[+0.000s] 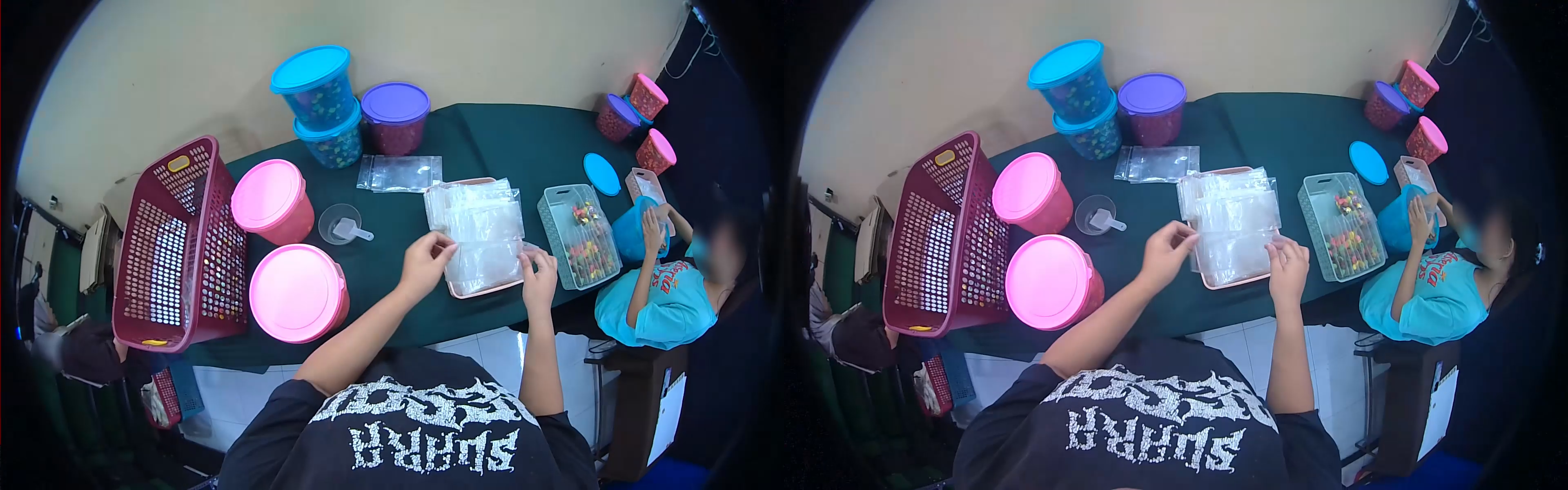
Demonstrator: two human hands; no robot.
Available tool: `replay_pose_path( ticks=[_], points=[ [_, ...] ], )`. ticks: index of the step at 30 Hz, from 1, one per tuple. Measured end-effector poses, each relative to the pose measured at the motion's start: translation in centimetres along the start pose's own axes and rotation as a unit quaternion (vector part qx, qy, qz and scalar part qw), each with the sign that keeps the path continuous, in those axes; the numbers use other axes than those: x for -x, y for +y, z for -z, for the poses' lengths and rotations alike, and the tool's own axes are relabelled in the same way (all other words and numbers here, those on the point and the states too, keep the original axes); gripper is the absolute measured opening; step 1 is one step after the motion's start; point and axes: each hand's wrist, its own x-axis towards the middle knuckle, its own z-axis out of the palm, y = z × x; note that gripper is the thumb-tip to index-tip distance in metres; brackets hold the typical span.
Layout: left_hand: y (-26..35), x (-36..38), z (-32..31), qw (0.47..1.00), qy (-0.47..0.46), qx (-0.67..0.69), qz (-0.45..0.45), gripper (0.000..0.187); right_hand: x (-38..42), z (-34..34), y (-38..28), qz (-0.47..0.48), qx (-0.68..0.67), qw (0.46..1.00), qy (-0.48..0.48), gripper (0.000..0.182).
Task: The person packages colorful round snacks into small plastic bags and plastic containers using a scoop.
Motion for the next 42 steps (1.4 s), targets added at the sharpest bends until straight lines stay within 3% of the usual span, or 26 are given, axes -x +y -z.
replay_pose_path(
  ticks=[2,4,6,8,9,11,12,14,15,18,20,22,23,25,26,28,29,32,34,36,39,40,42],
  points=[
    [2.3,0.2,1.9,0.994,-0.032,0.076,0.068,0.014,0.2,0.1,-0.2,-0.075,-0.132,0.985,-0.08,0.015],
    [4.5,1.0,3.5,0.993,-0.056,0.08,0.067,0.013,0.4,-0.3,-0.7,-0.108,-0.158,0.977,-0.095,0.017],
    [6.4,2.1,4.7,0.975,-0.087,0.184,0.085,0.013,0.8,-0.8,-2.7,-0.138,-0.183,0.967,-0.111,0.02],
    [8.0,3.1,5.6,0.974,-0.078,0.195,0.088,0.013,1.9,-0.5,-7.5,0.006,-0.172,0.983,0.062,0.032],
    [9.0,3.8,5.9,0.978,-0.057,0.182,0.082,0.012,2.4,-0.1,-8.4,0.07,-0.136,0.988,0.017,0.045],
    [9.9,5.1,6.6,0.984,-0.036,0.155,0.079,0.012,3.2,0.9,-11.7,0.094,-0.281,0.945,-0.139,0.044],
    [9.9,5.7,6.7,0.985,-0.028,0.154,0.079,0.012,3.4,1.4,-13.2,0.062,-0.338,0.909,-0.237,0.043],
    [10.1,6.7,6.8,0.986,0.0,0.169,0.016,0.014,3.6,1.8,-16.0,0.101,-0.287,0.906,-0.295,0.037],
    [10.7,7.2,7.7,0.985,-0.049,0.159,0.051,0.02,3.7,1.4,-16.7,0.109,-0.291,0.902,-0.299,0.037],
    [11.1,8.2,9.2,0.98,-0.071,0.182,0.029,0.028,4.0,0.1,-17.9,0.098,-0.279,0.904,-0.308,0.031],
    [11.9,9.2,10.8,0.994,-0.081,0.069,-0.029,0.037,3.9,-0.7,-17.8,0.037,-0.316,0.887,-0.336,0.022],
    [12.7,10.5,12.1,0.992,-0.09,-0.066,-0.06,0.042,3.8,-1.8,-18.1,0.058,-0.341,0.868,-0.355,0.014],
    [12.7,11.0,12.7,0.993,-0.078,-0.071,-0.057,0.042,3.8,-2.1,-18.5,0.05,-0.364,0.848,-0.381,0.012],
    [12.8,11.9,13.6,0.929,-0.028,-0.331,-0.165,0.057,4.0,-2.3,-20.1,0.018,-0.405,0.814,-0.417,0.008],
    [12.9,12.3,14.1,0.927,-0.017,-0.337,-0.162,0.057,4.1,-2.7,-20.7,0.026,-0.407,0.808,-0.425,0.008],
    [12.7,13.2,14.9,0.885,-0.008,-0.427,-0.185,0.075,4.4,-3.3,-21.5,0.027,-0.372,0.796,-0.477,0.007],
    [12.0,13.6,15.3,0.877,-0.027,-0.441,-0.189,0.093,4.6,-3.5,-22.0,0.019,-0.376,0.774,-0.509,0.007],
    [11.7,14.5,16.4,0.874,-0.054,-0.447,-0.182,0.099,5.1,-4.2,-23.4,0.065,-0.365,0.723,-0.582,0.007],
    [11.6,14.9,17.0,0.872,-0.056,-0.45,-0.188,0.105,5.4,-5.0,-24.0,0.071,-0.355,0.719,-0.593,0.007],
    [11.8,15.3,18.0,0.907,-0.077,-0.376,-0.173,0.109,5.6,-5.9,-24.3,0.017,-0.363,0.7,-0.615,0.007],
    [11.7,15.6,19.3,0.922,-0.062,-0.341,-0.172,0.109,6.1,-6.7,-25.0,0.011,-0.396,0.673,-0.625,0.009],
    [11.1,15.6,19.7,0.922,-0.066,-0.339,-0.175,0.109,6.4,-6.7,-25.7,0.01,-0.396,0.676,-0.621,0.009],
    [9.6,15.5,20.4,0.921,0.026,-0.332,-0.203,0.107,7.2,-6.2,-27.8,0.06,-0.364,0.736,-0.567,0.016]
  ],
)
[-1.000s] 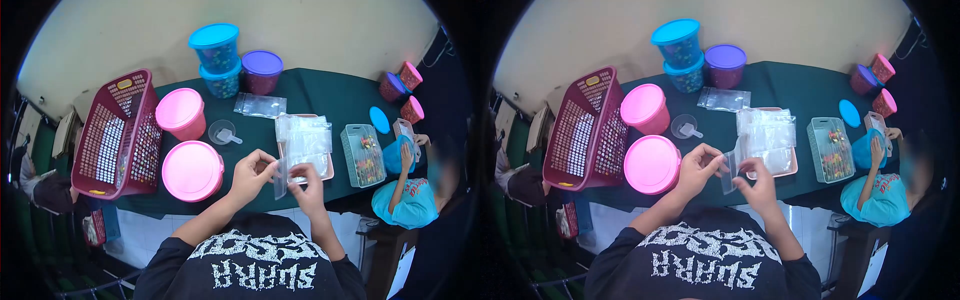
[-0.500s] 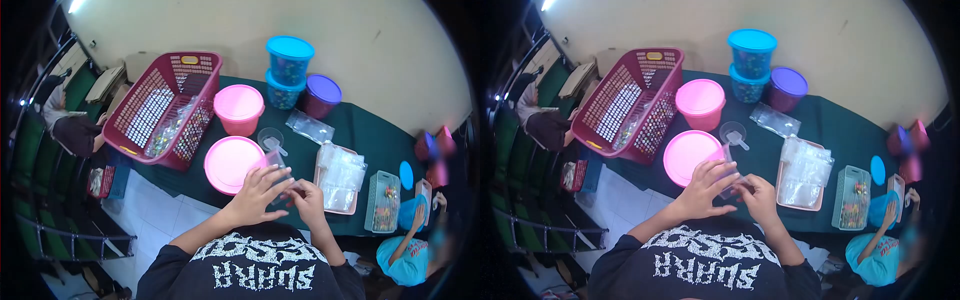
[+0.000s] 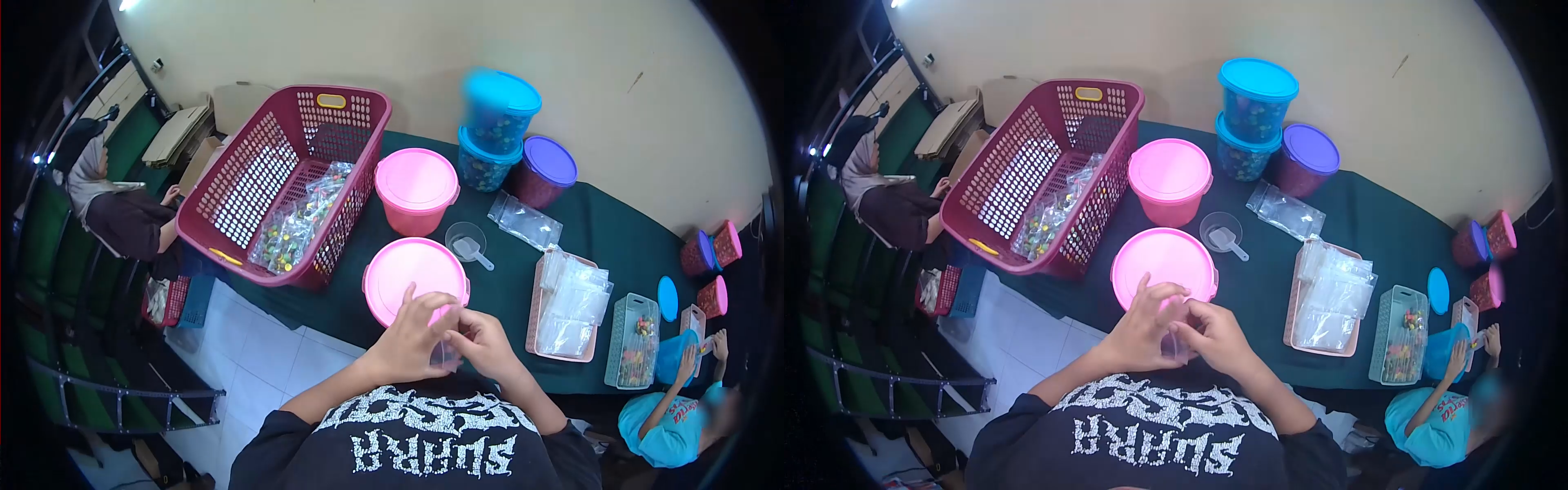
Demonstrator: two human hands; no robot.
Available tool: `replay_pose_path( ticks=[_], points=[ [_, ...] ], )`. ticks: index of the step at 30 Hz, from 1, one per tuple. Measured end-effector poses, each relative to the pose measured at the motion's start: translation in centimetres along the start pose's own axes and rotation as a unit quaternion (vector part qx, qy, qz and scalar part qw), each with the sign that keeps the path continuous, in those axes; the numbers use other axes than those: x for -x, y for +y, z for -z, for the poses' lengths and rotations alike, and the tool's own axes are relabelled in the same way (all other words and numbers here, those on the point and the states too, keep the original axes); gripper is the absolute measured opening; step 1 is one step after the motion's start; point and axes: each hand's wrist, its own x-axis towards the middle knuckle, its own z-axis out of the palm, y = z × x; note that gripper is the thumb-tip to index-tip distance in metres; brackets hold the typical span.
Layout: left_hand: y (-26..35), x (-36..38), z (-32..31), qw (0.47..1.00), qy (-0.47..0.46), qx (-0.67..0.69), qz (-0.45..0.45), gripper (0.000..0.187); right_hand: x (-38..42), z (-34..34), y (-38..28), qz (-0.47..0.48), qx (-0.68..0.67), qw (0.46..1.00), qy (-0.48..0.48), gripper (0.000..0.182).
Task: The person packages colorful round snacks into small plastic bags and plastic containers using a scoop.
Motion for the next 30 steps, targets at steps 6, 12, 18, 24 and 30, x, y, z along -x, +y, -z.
replay_pose_path(
  ticks=[6,12,18,24,30],
  points=[
    [-2.6,0.4,3.9,0.999,-0.028,-0.024,0.038,0.098,-2.2,-2.6,-2.2,-0.005,0.102,0.995,-0.003,0.012],
    [-5.5,0.2,6.5,0.996,-0.058,0.056,0.025,0.091,-5.1,-5.9,-1.0,-0.011,0.066,0.997,0.036,0.023],
    [-8.0,0.7,7.2,0.986,-0.074,0.144,0.038,0.079,-6.3,-8.0,-0.7,-0.003,0.02,0.996,0.087,0.03],
    [-9.3,1.0,7.6,0.99,-0.074,0.117,-0.004,0.075,-6.4,-8.8,-1.9,-0.006,0.077,0.988,0.13,0.034],
    [-10.3,1.2,8.2,0.983,-0.067,0.167,-0.036,0.07,-6.6,-9.4,-2.7,0.008,0.19,0.968,0.166,0.032]
  ],
)
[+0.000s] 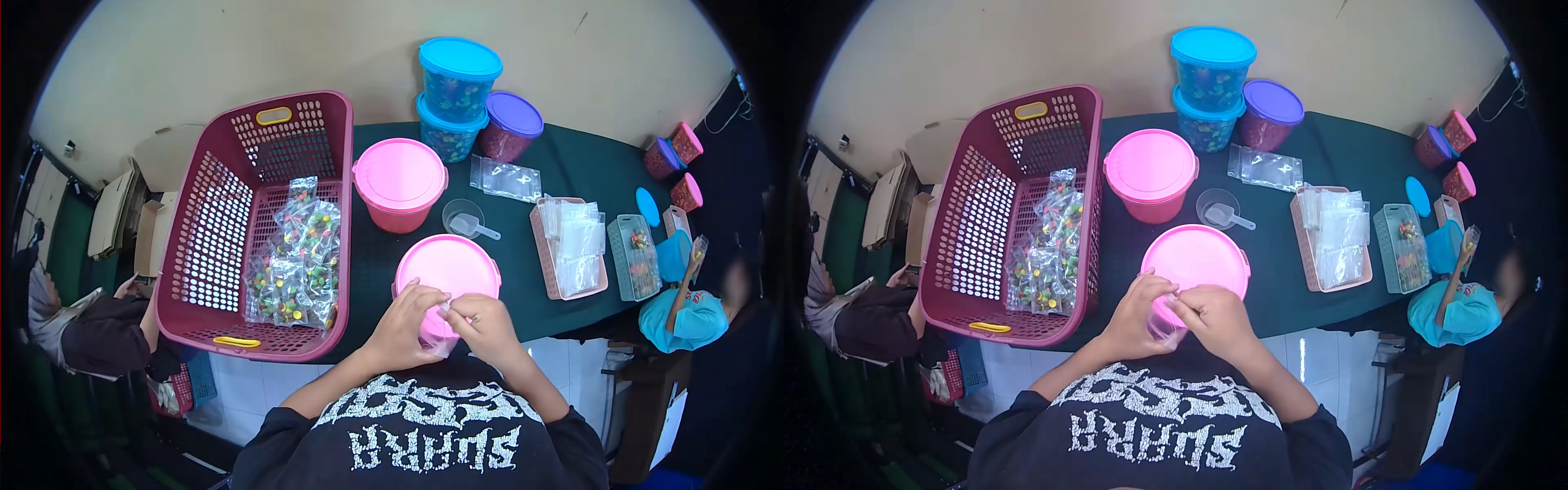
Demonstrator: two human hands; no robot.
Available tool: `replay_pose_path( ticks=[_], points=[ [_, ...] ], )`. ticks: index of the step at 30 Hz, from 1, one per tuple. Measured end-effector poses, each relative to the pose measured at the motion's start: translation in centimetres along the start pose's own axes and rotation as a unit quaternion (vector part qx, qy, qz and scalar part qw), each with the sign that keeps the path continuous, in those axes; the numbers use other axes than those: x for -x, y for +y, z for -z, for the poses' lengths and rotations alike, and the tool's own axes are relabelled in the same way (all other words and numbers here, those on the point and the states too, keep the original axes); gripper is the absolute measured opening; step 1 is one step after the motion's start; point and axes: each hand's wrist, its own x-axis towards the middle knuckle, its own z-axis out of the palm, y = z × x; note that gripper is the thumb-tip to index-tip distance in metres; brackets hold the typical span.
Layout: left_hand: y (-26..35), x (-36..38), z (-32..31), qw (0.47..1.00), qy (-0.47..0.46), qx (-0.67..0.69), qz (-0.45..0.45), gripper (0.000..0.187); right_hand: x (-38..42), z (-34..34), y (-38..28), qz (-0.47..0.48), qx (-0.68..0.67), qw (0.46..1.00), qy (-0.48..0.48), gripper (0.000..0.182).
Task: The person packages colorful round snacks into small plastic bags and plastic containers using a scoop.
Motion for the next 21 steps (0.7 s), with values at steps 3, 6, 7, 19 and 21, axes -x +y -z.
replay_pose_path(
  ticks=[3,6,7,19,21],
  points=[
    [-0.8,0.2,0.3,1.0,0.01,-0.028,-0.007,0.069,0.1,-0.1,0.1,0.079,0.202,0.973,0.081,0.029],
    [-0.9,0.4,0.5,1.0,0.004,-0.023,0.014,0.07,0.3,0.0,0.4,0.068,0.249,0.959,0.117,0.023],
    [-1.1,0.6,0.6,1.0,0.002,-0.021,0.013,0.07,0.4,0.1,0.6,0.06,0.176,0.976,0.117,0.023],
    [-3.1,2.9,0.9,0.994,0.09,0.03,0.052,0.079,4.5,-3.4,8.7,0.084,0.286,0.955,0.006,0.023],
    [-3.1,2.9,0.8,0.994,0.102,0.023,0.036,0.079,4.5,-3.7,9.0,0.097,0.281,0.954,0.041,0.018]
  ],
)
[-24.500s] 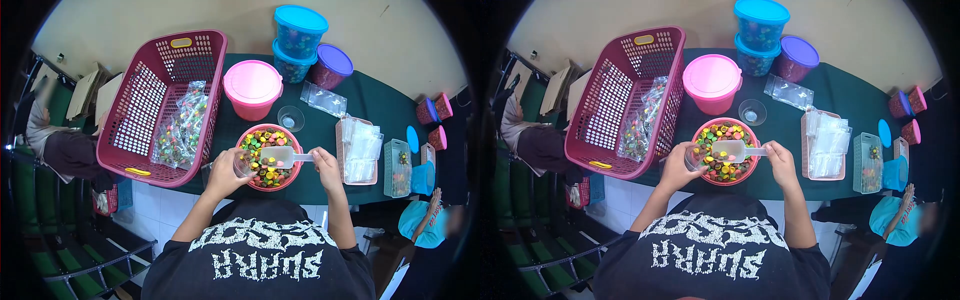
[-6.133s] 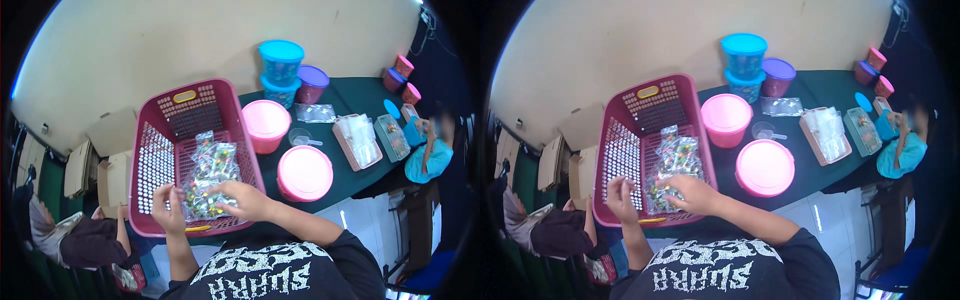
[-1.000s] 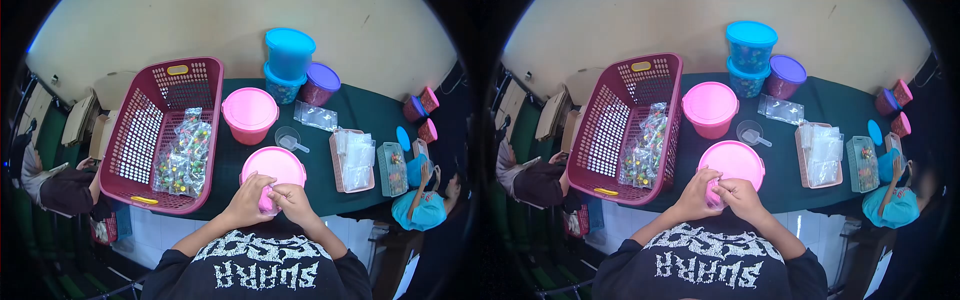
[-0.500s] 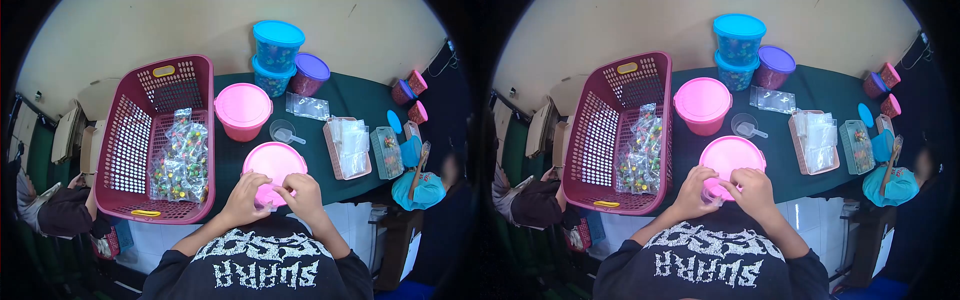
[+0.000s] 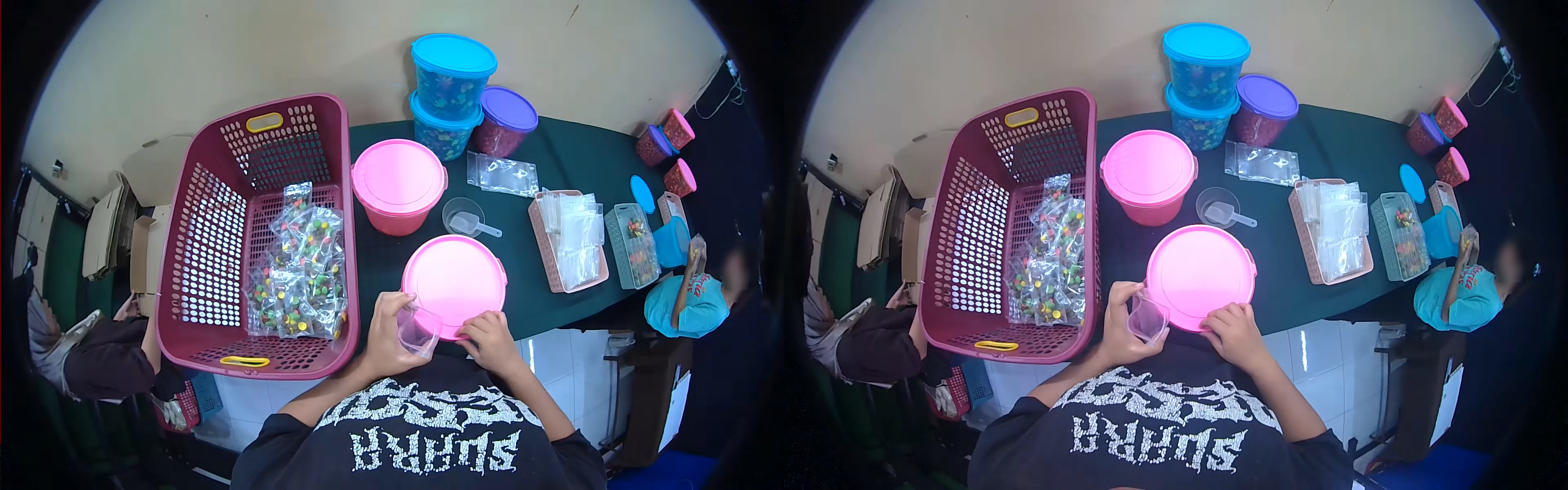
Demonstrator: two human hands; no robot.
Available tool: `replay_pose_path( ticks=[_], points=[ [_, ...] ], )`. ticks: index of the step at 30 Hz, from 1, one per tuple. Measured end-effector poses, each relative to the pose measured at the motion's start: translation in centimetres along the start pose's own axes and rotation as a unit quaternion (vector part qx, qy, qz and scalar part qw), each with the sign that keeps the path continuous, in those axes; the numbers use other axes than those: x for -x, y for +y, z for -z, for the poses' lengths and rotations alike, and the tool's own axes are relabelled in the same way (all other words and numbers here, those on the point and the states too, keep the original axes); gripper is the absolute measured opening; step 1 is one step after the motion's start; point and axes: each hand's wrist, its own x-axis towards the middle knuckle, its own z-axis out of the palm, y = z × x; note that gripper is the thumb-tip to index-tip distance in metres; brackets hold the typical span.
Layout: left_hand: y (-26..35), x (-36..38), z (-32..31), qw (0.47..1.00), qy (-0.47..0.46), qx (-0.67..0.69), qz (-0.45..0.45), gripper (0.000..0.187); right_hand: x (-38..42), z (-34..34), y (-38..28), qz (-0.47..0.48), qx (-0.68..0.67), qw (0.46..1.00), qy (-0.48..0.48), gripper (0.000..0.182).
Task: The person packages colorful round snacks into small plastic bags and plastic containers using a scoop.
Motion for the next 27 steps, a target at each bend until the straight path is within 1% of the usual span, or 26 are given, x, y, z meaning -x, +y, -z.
replay_pose_path(
  ticks=[3,6,7,8,9,10,11,13,15,16,17,18,20,21,25,27],
  points=[
    [0.0,0.3,0.1,1.0,0.015,-0.003,-0.022,0.079,0.1,-0.2,0.1,0.023,-0.005,1.0,0.012,0.016],
    [-0.5,0.5,0.3,0.998,0.037,0.026,-0.036,0.078,-0.3,1.2,-0.5,0.03,-0.004,0.999,0.034,0.015],
    [-0.6,0.4,0.5,0.995,0.048,0.023,-0.09,0.076,-0.4,2.1,-0.9,0.032,-0.005,0.999,0.034,0.015],
    [-0.6,0.3,0.6,0.988,0.058,0.02,-0.143,0.074,-0.7,3.2,-1.2,0.029,0.0,0.998,0.06,0.014],
    [-0.5,0.4,0.9,0.988,0.059,0.02,-0.144,0.074,-1.1,3.9,-1.4,0.026,0.005,0.996,0.085,0.014],
    [-0.3,0.4,1.0,0.986,0.042,0.014,-0.162,0.072,-1.8,4.2,-1.4,0.025,0.002,0.993,0.119,0.019],
    [-0.2,0.5,1.1,0.984,0.026,0.008,-0.178,0.071,-3.0,4.3,-1.3,0.029,0.004,0.993,0.118,0.019],
    [-0.4,1.0,0.6,0.985,0.031,0.009,-0.169,0.069,-6.6,4.4,-0.9,0.091,0.065,0.985,0.133,0.02],
    [-0.5,1.1,0.1,0.992,0.02,-0.002,-0.127,0.073,-11.7,2.6,1.0,0.148,0.126,0.97,0.146,0.016],
    [-0.4,1.0,0.0,0.994,0.001,-0.004,-0.109,0.072,-14.4,1.9,2.0,0.155,0.122,0.97,0.143,0.015],
    [-0.5,1.0,-0.1,0.994,0.005,-0.008,-0.112,0.072,-16.8,1.2,2.9,0.162,0.116,0.97,0.141,0.014],
    [-0.7,1.1,-0.2,0.996,-0.021,-0.013,-0.086,0.072,-18.5,0.4,4.0,0.168,0.116,0.968,0.144,0.014],
    [-1.0,1.4,-0.1,0.997,-0.052,-0.03,-0.049,0.071,-21.4,-1.3,5.6,0.147,0.097,0.974,0.145,0.011],
    [-1.1,1.8,-0.1,0.997,-0.048,-0.036,-0.052,0.071,-22.2,-1.8,6.1,0.154,0.096,0.972,0.149,0.011],
    [-1.1,3.3,0.3,0.998,-0.031,-0.053,-0.012,0.071,-23.5,-3.0,7.8,0.163,0.109,0.972,0.128,0.011],
    [-1.2,3.9,0.2,0.997,-0.023,-0.066,0.024,0.07,-23.7,-3.6,8.4,0.154,0.133,0.975,0.093,0.01]
  ],
)
